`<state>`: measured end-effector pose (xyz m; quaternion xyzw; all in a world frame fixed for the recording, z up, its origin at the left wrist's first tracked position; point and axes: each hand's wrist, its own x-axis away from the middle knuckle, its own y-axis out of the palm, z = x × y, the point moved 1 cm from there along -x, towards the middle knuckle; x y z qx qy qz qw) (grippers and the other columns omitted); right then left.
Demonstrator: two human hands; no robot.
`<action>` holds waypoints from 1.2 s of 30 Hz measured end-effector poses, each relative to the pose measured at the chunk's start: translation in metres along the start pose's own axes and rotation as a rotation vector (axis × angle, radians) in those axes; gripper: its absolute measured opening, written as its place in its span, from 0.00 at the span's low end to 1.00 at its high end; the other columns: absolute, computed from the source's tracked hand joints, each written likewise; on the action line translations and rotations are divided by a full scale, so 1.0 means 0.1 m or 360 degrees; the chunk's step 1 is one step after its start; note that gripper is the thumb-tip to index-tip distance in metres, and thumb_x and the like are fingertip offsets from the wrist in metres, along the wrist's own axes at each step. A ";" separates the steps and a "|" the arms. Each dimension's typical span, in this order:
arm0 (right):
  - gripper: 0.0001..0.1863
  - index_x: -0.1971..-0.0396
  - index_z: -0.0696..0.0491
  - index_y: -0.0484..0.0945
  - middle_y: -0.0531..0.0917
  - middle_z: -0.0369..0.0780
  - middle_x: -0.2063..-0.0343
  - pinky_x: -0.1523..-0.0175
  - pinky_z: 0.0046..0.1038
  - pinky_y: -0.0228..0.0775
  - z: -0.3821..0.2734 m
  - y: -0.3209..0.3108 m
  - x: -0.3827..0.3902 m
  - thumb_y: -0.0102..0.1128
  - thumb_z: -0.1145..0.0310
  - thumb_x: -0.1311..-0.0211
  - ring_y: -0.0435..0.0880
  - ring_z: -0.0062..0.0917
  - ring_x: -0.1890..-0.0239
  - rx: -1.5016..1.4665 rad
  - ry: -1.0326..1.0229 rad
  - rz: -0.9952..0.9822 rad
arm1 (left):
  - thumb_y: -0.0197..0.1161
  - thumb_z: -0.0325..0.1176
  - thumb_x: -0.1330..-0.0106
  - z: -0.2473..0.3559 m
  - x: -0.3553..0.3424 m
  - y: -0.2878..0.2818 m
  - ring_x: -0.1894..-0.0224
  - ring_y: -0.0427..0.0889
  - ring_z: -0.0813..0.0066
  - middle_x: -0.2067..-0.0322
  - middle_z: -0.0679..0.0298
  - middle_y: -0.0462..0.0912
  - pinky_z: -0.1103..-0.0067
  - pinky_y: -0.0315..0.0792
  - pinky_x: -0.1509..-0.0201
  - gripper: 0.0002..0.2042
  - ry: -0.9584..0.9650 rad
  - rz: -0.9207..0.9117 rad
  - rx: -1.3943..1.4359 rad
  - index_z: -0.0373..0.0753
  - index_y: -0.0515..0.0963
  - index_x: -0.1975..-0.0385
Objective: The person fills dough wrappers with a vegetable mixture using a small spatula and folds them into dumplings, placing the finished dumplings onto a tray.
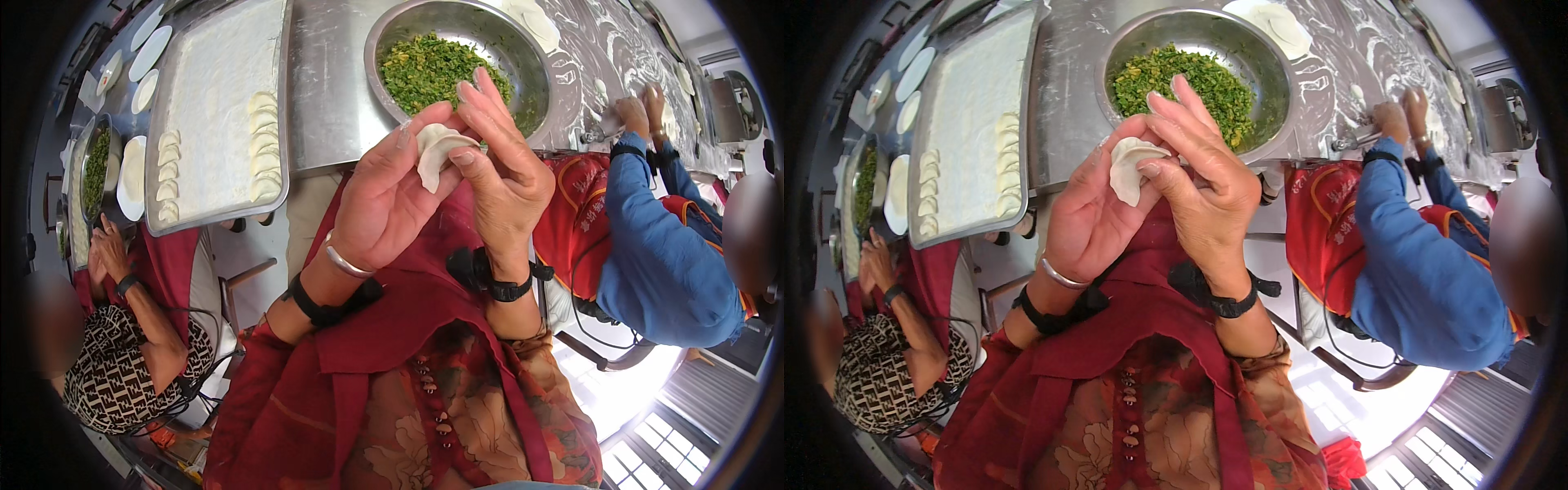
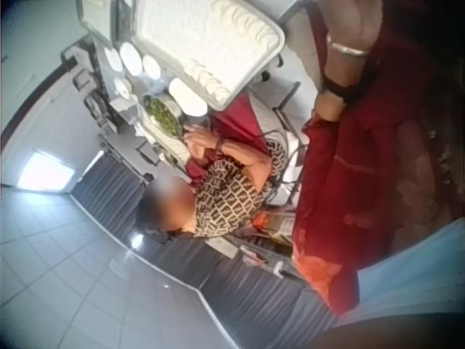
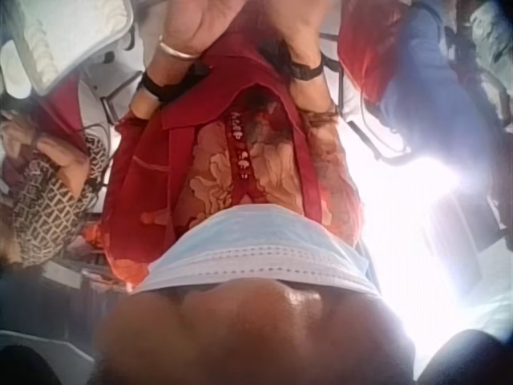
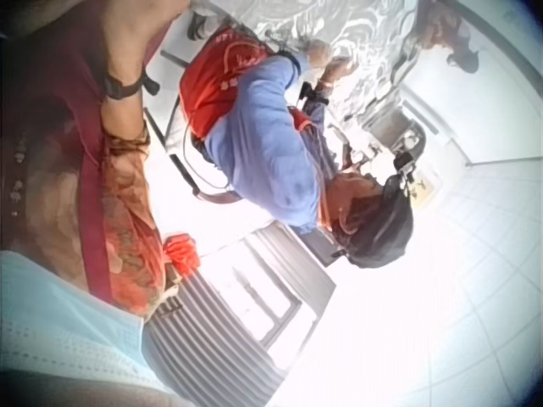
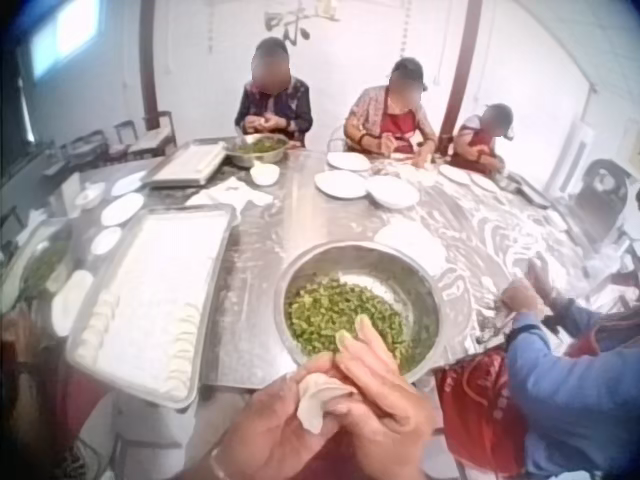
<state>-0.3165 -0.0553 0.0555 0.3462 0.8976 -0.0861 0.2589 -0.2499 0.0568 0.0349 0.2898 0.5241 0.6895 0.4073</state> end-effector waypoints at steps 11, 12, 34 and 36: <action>0.05 0.68 0.58 0.85 0.88 0.43 0.62 0.32 0.51 0.61 0.11 -0.06 -0.01 0.68 0.79 0.46 0.81 0.44 0.43 0.0148 -0.0270 -0.0053 | 0.47 0.38 0.22 -0.01 0.02 0.04 0.37 0.71 0.70 0.40 0.55 0.70 0.71 0.65 0.30 0.26 -0.0030 -0.0006 0.0030 0.28 0.54 0.31; 0.05 0.68 0.58 0.85 0.88 0.43 0.61 0.32 0.51 0.61 0.12 -0.08 0.00 0.69 0.79 0.46 0.80 0.44 0.43 0.0164 -0.0283 -0.0073 | 0.47 0.38 0.22 -0.01 0.02 0.04 0.37 0.71 0.70 0.39 0.55 0.70 0.70 0.65 0.30 0.27 -0.0033 -0.0006 0.0027 0.28 0.54 0.31; 0.05 0.68 0.57 0.86 0.88 0.44 0.61 0.29 0.51 0.53 0.01 -0.07 -0.07 0.68 0.78 0.47 0.78 0.45 0.40 0.0051 -0.0051 -0.0244 | 0.46 0.39 0.22 0.06 0.05 -0.01 0.40 0.74 0.70 0.42 0.57 0.74 0.67 0.65 0.29 0.23 -0.0199 0.0044 0.0058 0.29 0.62 0.35; 0.06 0.68 0.56 0.86 0.88 0.44 0.61 0.28 0.51 0.52 0.07 -0.14 -0.09 0.69 0.78 0.47 0.77 0.45 0.39 0.0128 -0.0156 -0.0386 | 0.45 0.40 0.21 0.07 0.07 0.00 0.41 0.75 0.69 0.44 0.58 0.75 0.66 0.66 0.30 0.21 -0.0255 0.0092 0.0086 0.30 0.67 0.39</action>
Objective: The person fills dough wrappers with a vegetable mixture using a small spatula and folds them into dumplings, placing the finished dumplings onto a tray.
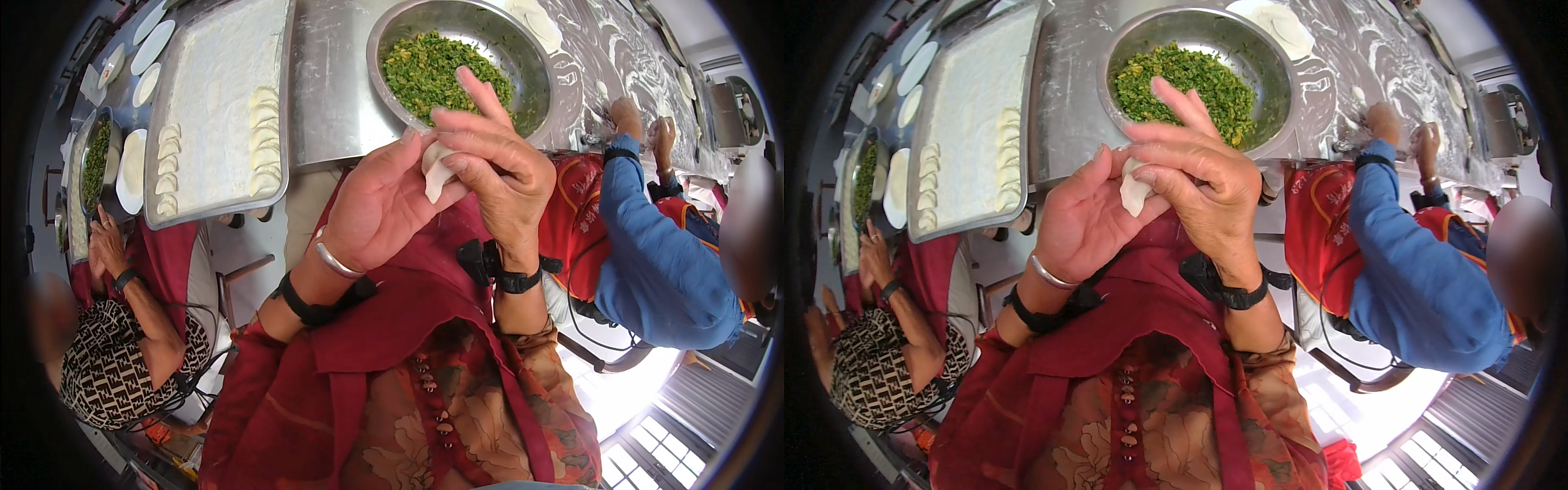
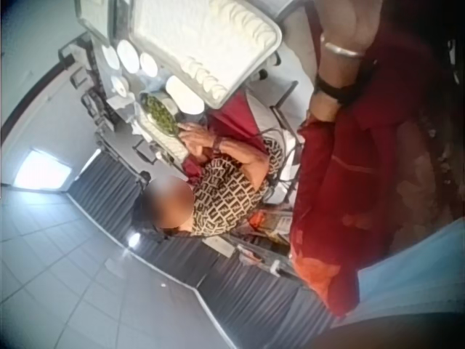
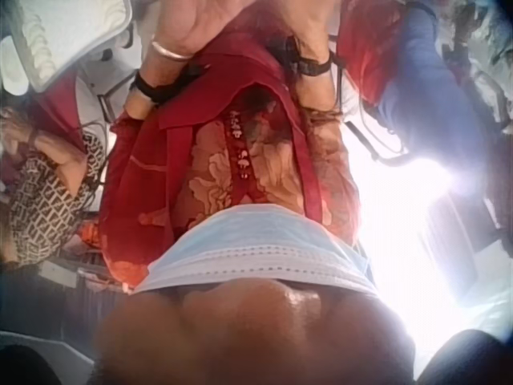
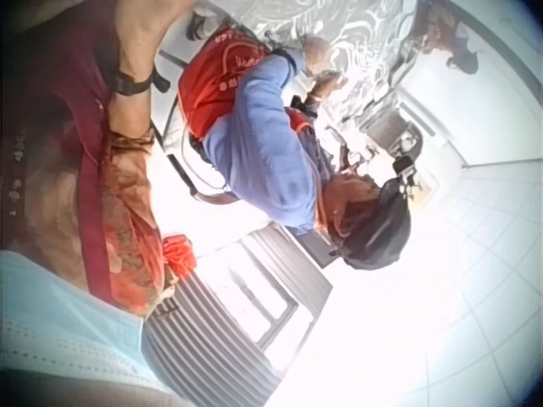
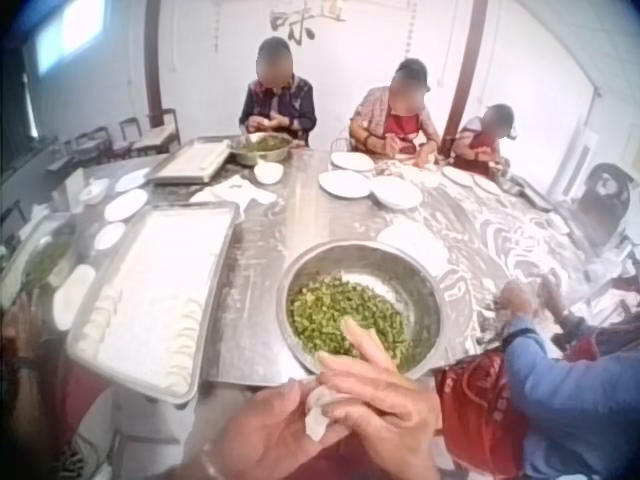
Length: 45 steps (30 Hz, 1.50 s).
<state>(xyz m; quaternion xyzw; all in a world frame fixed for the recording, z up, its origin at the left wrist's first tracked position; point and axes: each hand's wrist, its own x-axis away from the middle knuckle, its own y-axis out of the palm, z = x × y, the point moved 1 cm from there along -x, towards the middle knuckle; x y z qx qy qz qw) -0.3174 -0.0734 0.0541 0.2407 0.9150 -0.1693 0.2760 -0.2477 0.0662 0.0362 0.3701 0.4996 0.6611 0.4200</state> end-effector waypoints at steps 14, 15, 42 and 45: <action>0.07 0.71 0.56 0.87 0.89 0.40 0.63 0.28 0.52 0.50 -0.05 -0.09 -0.06 0.70 0.69 0.49 0.77 0.44 0.39 0.0107 -0.0074 -0.0354 | 0.42 0.47 0.21 0.06 0.03 -0.07 0.37 0.72 0.65 0.42 0.55 0.75 0.62 0.59 0.27 0.24 -0.0114 0.0034 -0.0264 0.30 0.70 0.42; 0.08 0.71 0.57 0.87 0.89 0.41 0.64 0.28 0.53 0.50 -0.02 -0.11 -0.05 0.70 0.68 0.48 0.77 0.46 0.39 0.0104 -0.0115 -0.0403 | 0.43 0.47 0.22 0.06 0.03 -0.09 0.38 0.73 0.66 0.42 0.56 0.75 0.62 0.60 0.27 0.24 -0.0120 -0.0007 -0.0294 0.31 0.70 0.41; 0.05 0.73 0.55 0.86 0.88 0.41 0.61 0.29 0.52 0.51 -0.04 -0.06 0.01 0.69 0.69 0.48 0.76 0.45 0.38 0.0216 -0.0117 -0.0386 | 0.43 0.50 0.22 0.07 0.05 0.04 0.43 0.77 0.63 0.45 0.54 0.76 0.63 0.71 0.37 0.26 -0.0097 0.0061 -0.0619 0.33 0.68 0.40; 0.03 0.71 0.57 0.86 0.88 0.42 0.59 0.30 0.51 0.54 0.02 0.00 0.10 0.67 0.77 0.47 0.78 0.43 0.40 0.0136 -0.0039 -0.0002 | 0.41 0.49 0.21 0.05 0.07 0.06 0.44 0.77 0.61 0.45 0.55 0.77 0.62 0.71 0.38 0.25 0.0011 0.0074 -0.0689 0.33 0.67 0.40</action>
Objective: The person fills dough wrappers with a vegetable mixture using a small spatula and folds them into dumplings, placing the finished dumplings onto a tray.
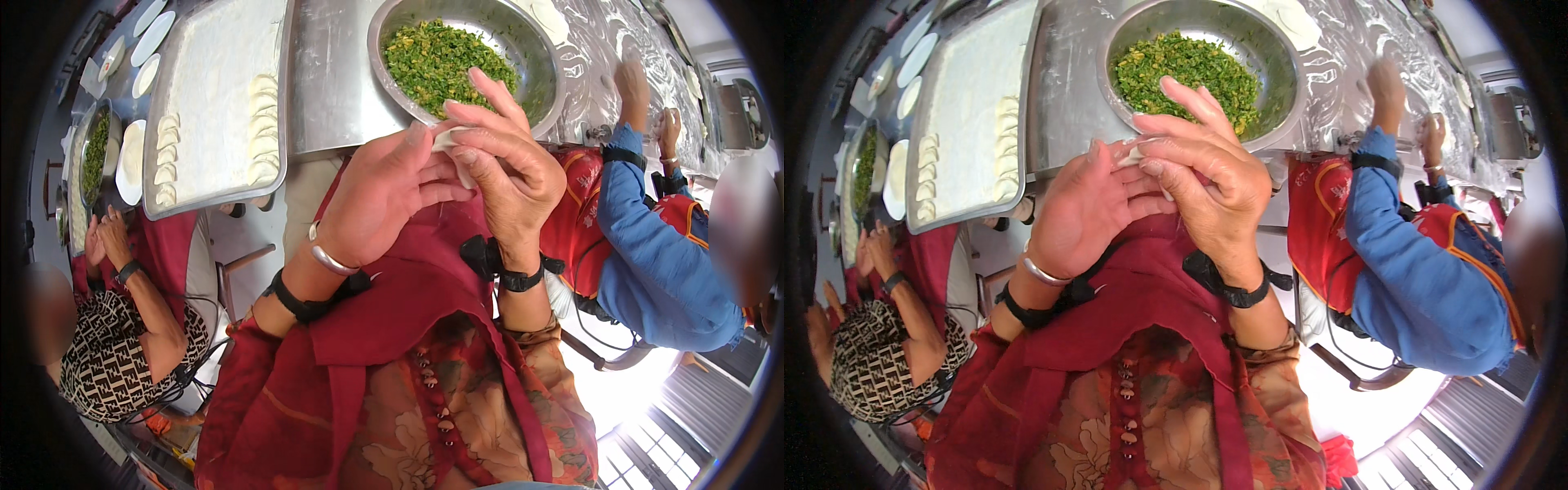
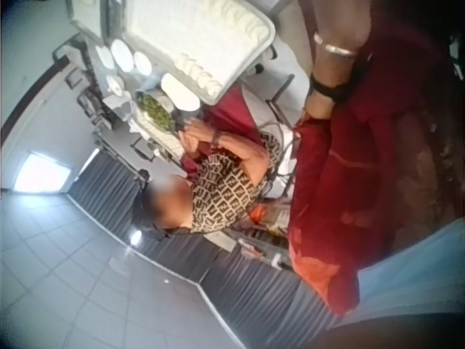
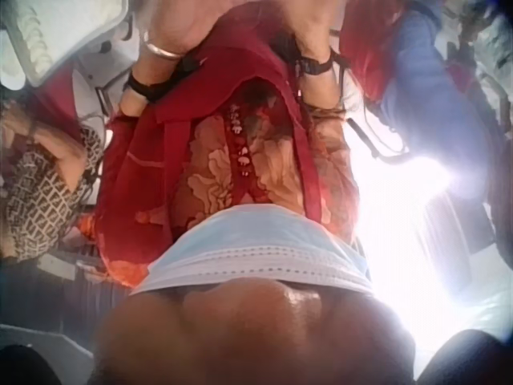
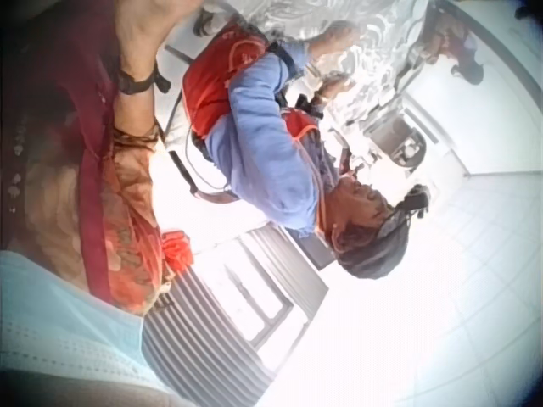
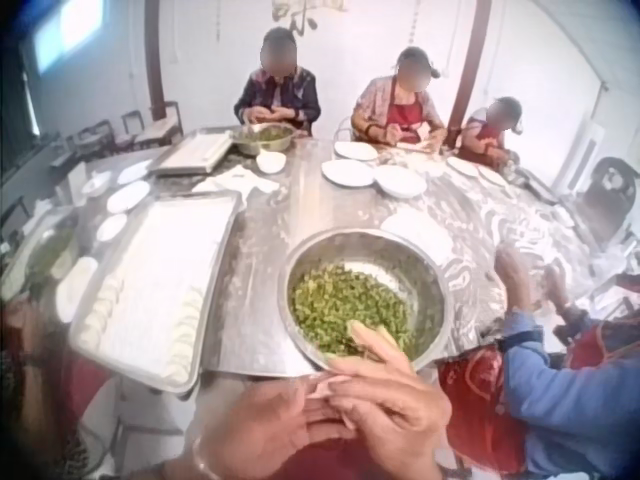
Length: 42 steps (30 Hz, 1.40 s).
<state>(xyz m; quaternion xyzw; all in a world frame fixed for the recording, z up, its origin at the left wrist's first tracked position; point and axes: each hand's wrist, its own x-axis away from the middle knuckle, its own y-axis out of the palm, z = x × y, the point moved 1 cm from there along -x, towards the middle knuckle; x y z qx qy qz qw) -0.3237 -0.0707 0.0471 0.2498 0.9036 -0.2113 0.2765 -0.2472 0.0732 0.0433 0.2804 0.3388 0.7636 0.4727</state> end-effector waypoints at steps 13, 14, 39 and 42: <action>0.03 0.70 0.58 0.84 0.88 0.43 0.61 0.32 0.51 0.60 -0.02 0.05 0.04 0.67 0.77 0.44 0.81 0.42 0.43 0.0040 -0.0010 0.0066 | 0.52 0.30 0.25 -0.01 0.06 -0.04 0.43 0.76 0.68 0.44 0.57 0.76 0.71 0.72 0.39 0.18 0.0115 -0.0072 -0.0494 0.31 0.67 0.38; 0.03 0.70 0.58 0.84 0.88 0.43 0.62 0.32 0.51 0.60 -0.03 0.06 0.04 0.67 0.77 0.44 0.81 0.42 0.43 0.0002 0.0015 0.0085 | 0.53 0.28 0.27 -0.01 0.06 -0.04 0.43 0.76 0.71 0.45 0.59 0.76 0.73 0.72 0.40 0.18 0.0130 -0.0059 -0.0537 0.30 0.68 0.39; 0.09 0.65 0.56 0.87 0.88 0.43 0.59 0.30 0.49 0.55 -0.08 0.04 0.04 0.70 0.73 0.49 0.76 0.46 0.38 -0.0018 -0.0083 -0.0207 | 0.58 0.23 0.30 -0.11 0.09 -0.07 0.60 0.79 0.85 0.60 0.65 0.83 0.85 0.75 0.57 0.12 0.0432 0.0083 -0.1051 0.29 0.76 0.49; 0.09 0.66 0.57 0.87 0.88 0.43 0.60 0.29 0.49 0.54 -0.19 0.16 0.06 0.70 0.73 0.50 0.75 0.44 0.37 -0.0336 0.0237 0.0131 | 0.59 0.23 0.31 -0.10 0.12 0.06 0.60 0.80 0.84 0.59 0.64 0.83 0.84 0.76 0.57 0.12 0.0524 0.0236 -0.0924 0.29 0.76 0.49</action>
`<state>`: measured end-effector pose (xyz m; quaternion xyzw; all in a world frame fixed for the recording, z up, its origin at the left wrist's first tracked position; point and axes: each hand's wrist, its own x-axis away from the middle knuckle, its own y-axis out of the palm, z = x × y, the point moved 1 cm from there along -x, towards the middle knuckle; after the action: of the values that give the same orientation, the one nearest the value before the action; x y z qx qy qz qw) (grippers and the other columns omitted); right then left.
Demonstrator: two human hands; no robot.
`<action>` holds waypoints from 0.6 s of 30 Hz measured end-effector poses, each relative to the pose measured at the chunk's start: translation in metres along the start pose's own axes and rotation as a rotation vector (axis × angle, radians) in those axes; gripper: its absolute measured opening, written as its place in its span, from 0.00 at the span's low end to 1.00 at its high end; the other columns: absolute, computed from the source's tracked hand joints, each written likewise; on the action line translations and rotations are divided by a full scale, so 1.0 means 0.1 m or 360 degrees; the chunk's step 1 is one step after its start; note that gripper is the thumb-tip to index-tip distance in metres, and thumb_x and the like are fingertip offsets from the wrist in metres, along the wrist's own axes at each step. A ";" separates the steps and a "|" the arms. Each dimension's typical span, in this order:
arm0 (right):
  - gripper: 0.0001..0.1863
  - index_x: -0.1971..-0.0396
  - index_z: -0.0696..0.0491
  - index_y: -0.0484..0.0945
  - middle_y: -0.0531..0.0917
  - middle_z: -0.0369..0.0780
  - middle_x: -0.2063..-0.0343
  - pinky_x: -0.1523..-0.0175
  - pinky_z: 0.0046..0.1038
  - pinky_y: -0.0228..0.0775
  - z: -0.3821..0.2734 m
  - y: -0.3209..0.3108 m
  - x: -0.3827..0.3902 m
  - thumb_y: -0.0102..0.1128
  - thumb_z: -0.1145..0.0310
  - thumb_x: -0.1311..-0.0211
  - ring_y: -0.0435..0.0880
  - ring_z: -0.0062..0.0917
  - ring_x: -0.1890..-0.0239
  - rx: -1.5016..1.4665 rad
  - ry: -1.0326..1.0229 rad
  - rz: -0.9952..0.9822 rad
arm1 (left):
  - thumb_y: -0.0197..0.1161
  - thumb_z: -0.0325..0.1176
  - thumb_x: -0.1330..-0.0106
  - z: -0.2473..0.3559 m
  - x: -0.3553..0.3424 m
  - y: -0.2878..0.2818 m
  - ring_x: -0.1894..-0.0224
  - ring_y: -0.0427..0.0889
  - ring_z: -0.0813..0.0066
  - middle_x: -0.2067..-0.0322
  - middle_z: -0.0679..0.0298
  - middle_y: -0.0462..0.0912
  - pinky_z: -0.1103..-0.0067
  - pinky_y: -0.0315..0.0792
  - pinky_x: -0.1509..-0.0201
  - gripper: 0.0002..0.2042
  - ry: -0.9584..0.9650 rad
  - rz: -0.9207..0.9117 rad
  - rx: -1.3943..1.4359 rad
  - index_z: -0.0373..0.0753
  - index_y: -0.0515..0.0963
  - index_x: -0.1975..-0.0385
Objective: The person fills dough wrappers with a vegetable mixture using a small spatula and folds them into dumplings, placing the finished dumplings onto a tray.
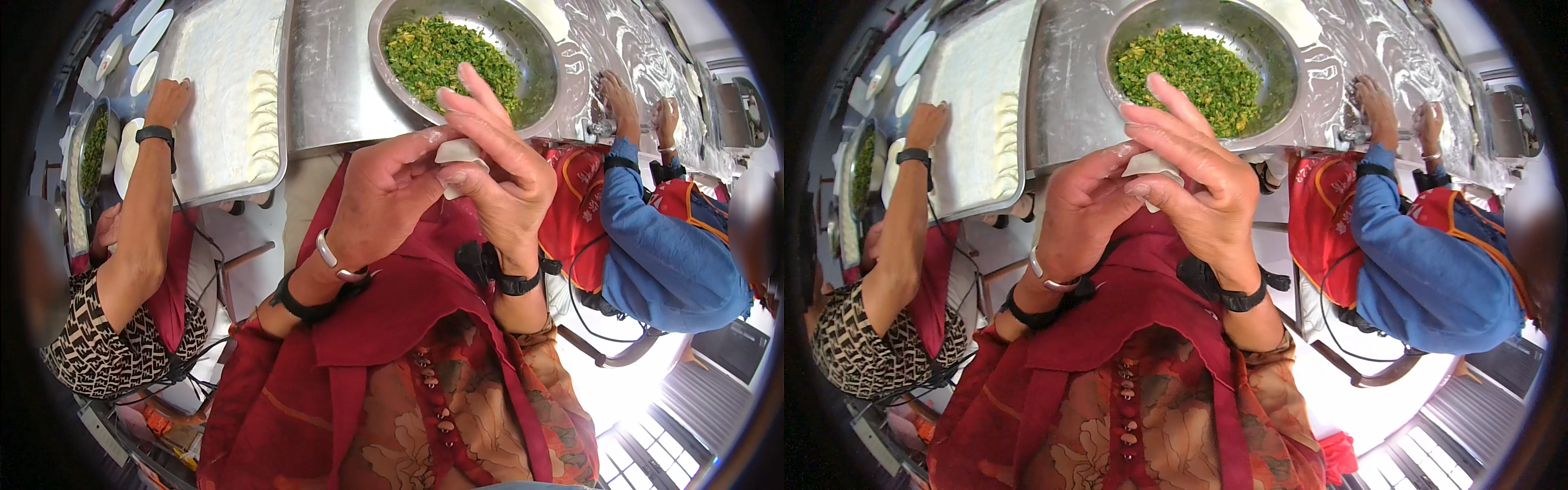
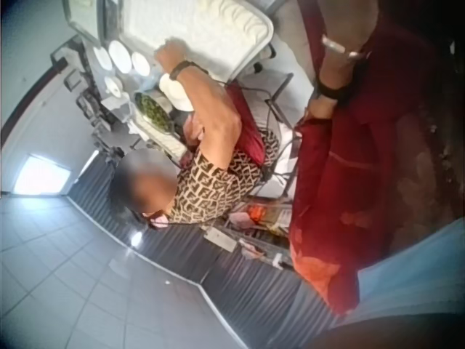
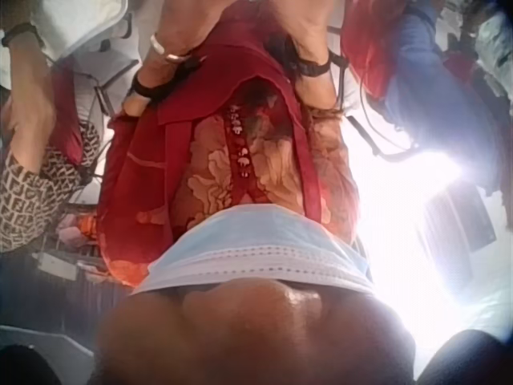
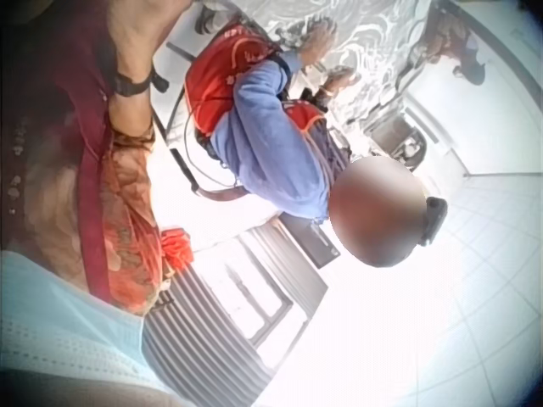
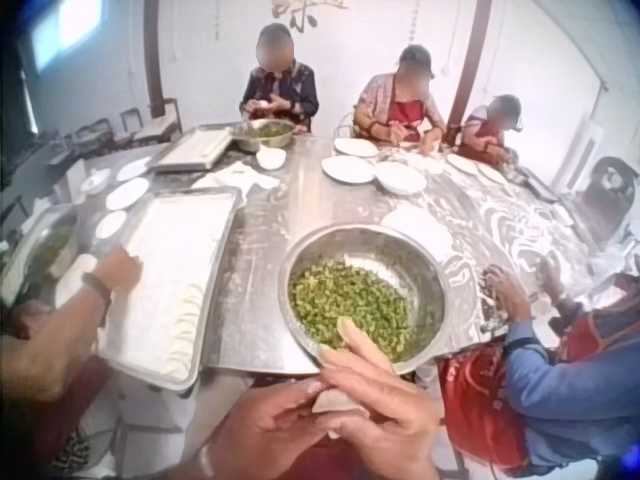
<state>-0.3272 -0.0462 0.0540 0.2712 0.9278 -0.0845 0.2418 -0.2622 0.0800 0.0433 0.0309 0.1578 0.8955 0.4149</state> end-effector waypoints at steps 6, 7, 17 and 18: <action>0.15 0.60 0.58 0.86 0.86 0.45 0.53 0.29 0.46 0.56 0.14 -0.16 -0.01 0.71 0.74 0.51 0.72 0.44 0.35 0.0141 -0.0269 -0.0264 | 0.59 0.20 0.32 0.06 -0.01 -0.06 0.50 0.78 0.78 0.52 0.59 0.81 0.81 0.74 0.46 0.15 -0.0010 -0.0192 -0.0131 0.28 0.74 0.46; 0.16 0.59 0.58 0.86 0.85 0.45 0.52 0.29 0.45 0.56 0.16 -0.17 -0.01 0.71 0.74 0.51 0.72 0.44 0.34 0.0202 -0.0332 -0.0329 | 0.59 0.20 0.32 0.04 -0.02 -0.06 0.51 0.79 0.79 0.53 0.60 0.82 0.81 0.75 0.47 0.15 0.0034 -0.0172 -0.0124 0.28 0.74 0.46; 0.13 0.58 0.56 0.86 0.85 0.43 0.51 0.27 0.46 0.49 0.07 0.03 0.05 0.68 0.71 0.45 0.69 0.43 0.33 0.0118 -0.0044 -0.0051 | 0.60 0.20 0.33 -0.04 -0.05 -0.01 0.51 0.80 0.77 0.52 0.58 0.81 0.80 0.76 0.47 0.17 0.0043 0.0067 0.0009 0.27 0.70 0.45; 0.14 0.57 0.56 0.86 0.85 0.43 0.51 0.27 0.46 0.49 0.11 -0.01 0.04 0.68 0.71 0.44 0.69 0.43 0.32 0.0206 -0.0090 -0.0130 | 0.61 0.21 0.33 -0.03 -0.06 -0.02 0.50 0.80 0.77 0.50 0.57 0.80 0.80 0.75 0.46 0.18 0.0012 0.0055 -0.0034 0.27 0.70 0.44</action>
<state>-0.3268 -0.0481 0.0426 0.2457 0.9235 -0.1616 0.2463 -0.2577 0.0763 0.0402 0.0258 0.1493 0.9043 0.3990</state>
